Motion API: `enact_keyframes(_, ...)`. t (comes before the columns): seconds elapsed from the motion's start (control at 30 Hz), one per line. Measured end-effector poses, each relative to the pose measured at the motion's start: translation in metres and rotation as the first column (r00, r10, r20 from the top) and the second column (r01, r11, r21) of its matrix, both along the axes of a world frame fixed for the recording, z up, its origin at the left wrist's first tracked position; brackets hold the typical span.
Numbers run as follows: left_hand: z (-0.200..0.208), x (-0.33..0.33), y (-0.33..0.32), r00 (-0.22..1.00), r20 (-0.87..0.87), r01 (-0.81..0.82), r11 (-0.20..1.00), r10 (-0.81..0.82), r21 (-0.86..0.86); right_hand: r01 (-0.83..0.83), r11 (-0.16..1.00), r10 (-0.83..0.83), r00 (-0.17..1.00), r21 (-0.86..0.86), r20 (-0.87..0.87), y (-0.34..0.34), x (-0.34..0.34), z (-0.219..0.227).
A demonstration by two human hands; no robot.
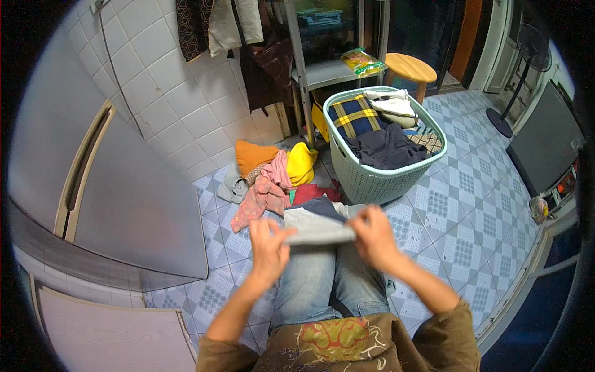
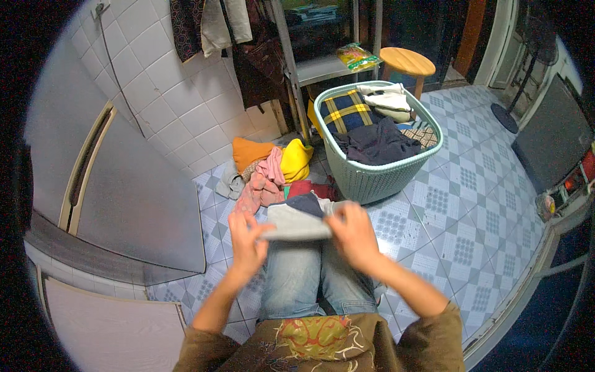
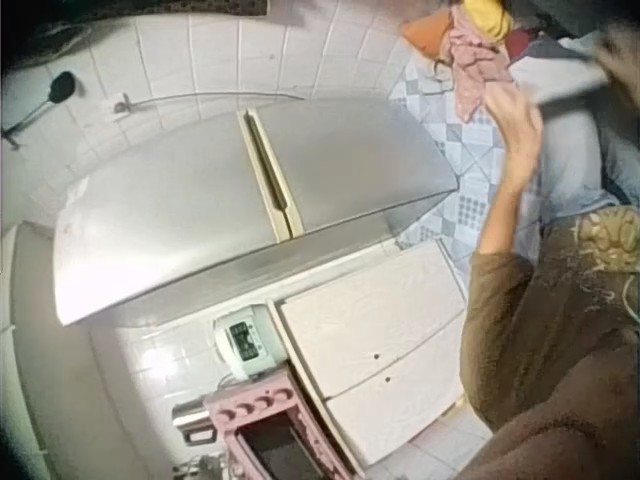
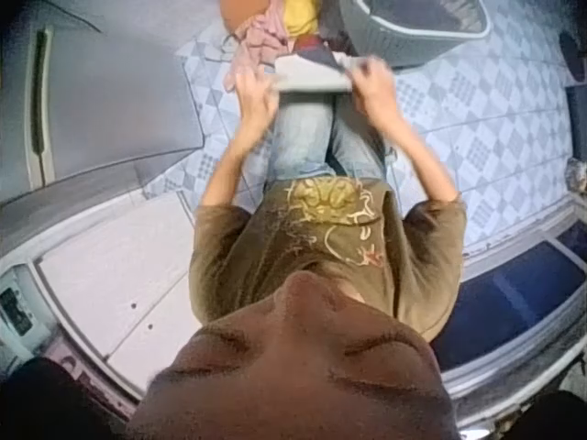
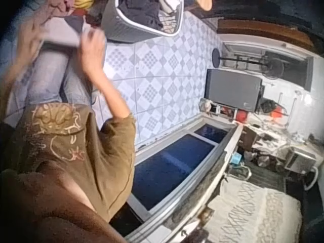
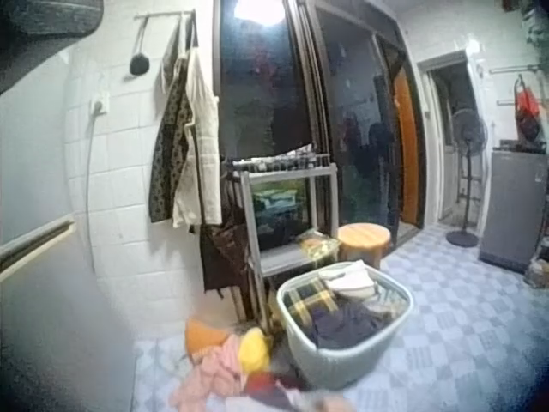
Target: The person is folding various pieces of laundry, including a plaid shirt, a dark t-shirt, a white shirt, a grey garment, and a pink towel, then placing them into a plastic laundry basket.
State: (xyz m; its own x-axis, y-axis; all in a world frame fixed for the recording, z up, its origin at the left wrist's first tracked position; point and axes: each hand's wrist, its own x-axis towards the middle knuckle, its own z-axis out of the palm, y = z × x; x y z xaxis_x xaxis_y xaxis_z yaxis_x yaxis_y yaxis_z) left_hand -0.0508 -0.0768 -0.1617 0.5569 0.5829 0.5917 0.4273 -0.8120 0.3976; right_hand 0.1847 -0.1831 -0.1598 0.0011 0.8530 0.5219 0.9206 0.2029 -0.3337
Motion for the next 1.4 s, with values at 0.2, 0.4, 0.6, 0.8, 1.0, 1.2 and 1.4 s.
enact_keyframes(0.2, 0.145, 0.046, 0.08, 0.971, 0.206, 0.086, 0.983, -0.119, 0.163, -0.101, 0.957, 0.125, 0.989, 0.272, -0.073, 0.07, 0.042, 0.164)
enact_keyframes(0.4, 0.195, 0.074, 0.103, 0.921, 0.324, 0.163, 0.97, -0.216, 0.183, -0.133, 0.975, 0.179, 0.945, 0.177, -0.273, 0.079, 0.063, 0.216)
enact_keyframes(0.6, 0.202, 0.083, 0.119, 0.907, 0.366, 0.28, 0.949, -0.21, -0.148, -0.104, 0.97, 0.158, 0.957, 0.218, -0.243, 0.095, 0.078, 0.214)
enact_keyframes(0.8, 0.188, 0.074, 0.083, 0.885, 0.347, 0.292, 0.951, -0.31, 0.103, -0.094, 0.914, 0.088, 0.996, 0.395, 0.035, 0.055, 0.079, 0.205)
enact_keyframes(1.0, 0.059, 0.021, -0.022, 0.767, 0.071, 0.641, 0.766, -0.638, -0.039, -0.116, 0.988, 0.127, 0.985, -0.098, 0.116, -0.082, 0.049, 0.13)
enact_keyframes(1.2, -0.051, -0.012, -0.118, 0.738, 0.163, 0.555, 0.451, -0.655, -0.699, -0.219, 0.511, -0.113, 0.942, -0.831, -0.317, -0.158, 0.022, 0.031)
enact_keyframes(1.4, -0.032, 0.006, -0.088, 0.823, 0.074, 0.357, 0.413, -0.563, -0.838, -0.367, 0.656, -0.152, 0.792, -0.66, -0.592, -0.144, 0.045, 0.022)
